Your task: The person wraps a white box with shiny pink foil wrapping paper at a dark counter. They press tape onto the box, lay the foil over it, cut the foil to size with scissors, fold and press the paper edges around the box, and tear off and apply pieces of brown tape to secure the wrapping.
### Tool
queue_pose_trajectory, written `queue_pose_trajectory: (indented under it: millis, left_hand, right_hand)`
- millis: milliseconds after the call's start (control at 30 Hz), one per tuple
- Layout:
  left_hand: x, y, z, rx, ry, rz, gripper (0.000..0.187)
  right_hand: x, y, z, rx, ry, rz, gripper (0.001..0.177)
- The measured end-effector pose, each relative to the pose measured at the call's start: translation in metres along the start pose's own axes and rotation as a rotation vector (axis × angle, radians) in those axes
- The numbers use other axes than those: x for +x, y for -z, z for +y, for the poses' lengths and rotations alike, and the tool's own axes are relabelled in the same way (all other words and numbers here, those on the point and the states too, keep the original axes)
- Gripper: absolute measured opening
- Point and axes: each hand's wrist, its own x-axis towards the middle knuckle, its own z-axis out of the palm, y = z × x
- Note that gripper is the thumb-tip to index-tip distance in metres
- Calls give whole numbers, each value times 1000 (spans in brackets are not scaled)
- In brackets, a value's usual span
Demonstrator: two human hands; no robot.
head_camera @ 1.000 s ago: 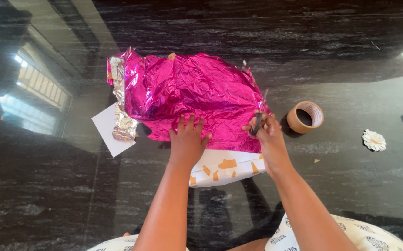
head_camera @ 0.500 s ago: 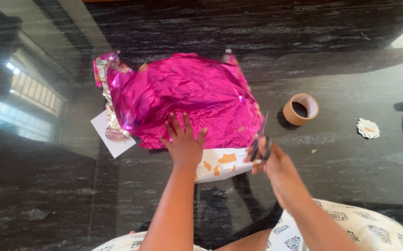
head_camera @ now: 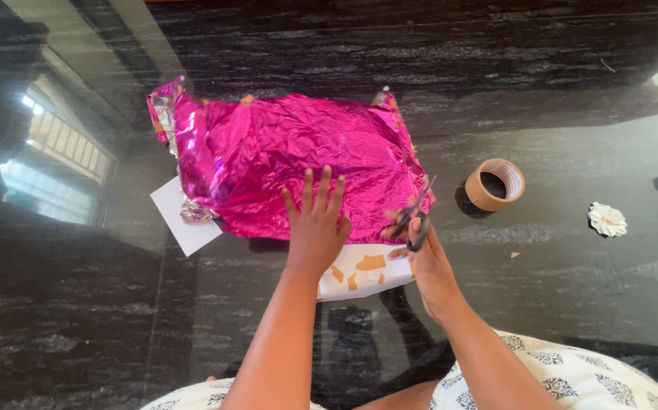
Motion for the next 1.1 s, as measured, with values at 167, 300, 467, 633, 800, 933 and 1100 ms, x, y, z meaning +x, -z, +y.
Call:
queue_pose_trajectory:
  millis: [167,300,467,633,800,933,1100]
  left_hand:
    - [-2,5,3,-47,59,-181,58]
    - [2,11,6,-45,100,-289,54]
    - [41,5,4,140,-214,-18,57]
    - [101,-32,-54,10,-45,-195,69]
    - [103,-46,-172,-162,281,-188,78]
    - [96,-40,-231,43,306,-138,66]
    - [100,6,-211,269,223,163,54]
  right_hand:
    - [6,7,-1,-971,738,-40,69]
    - [10,8,13,-1261,714,-12,63]
    - [20,4,24,-1094,370,107,53]
    - [17,6,29,-1162,514,91,56]
    - [15,0,20,-1133,581,107,57]
    - [16,-2,17,-1156,431,89,59]
    - [14,-2,20,-1161,399,92,58]
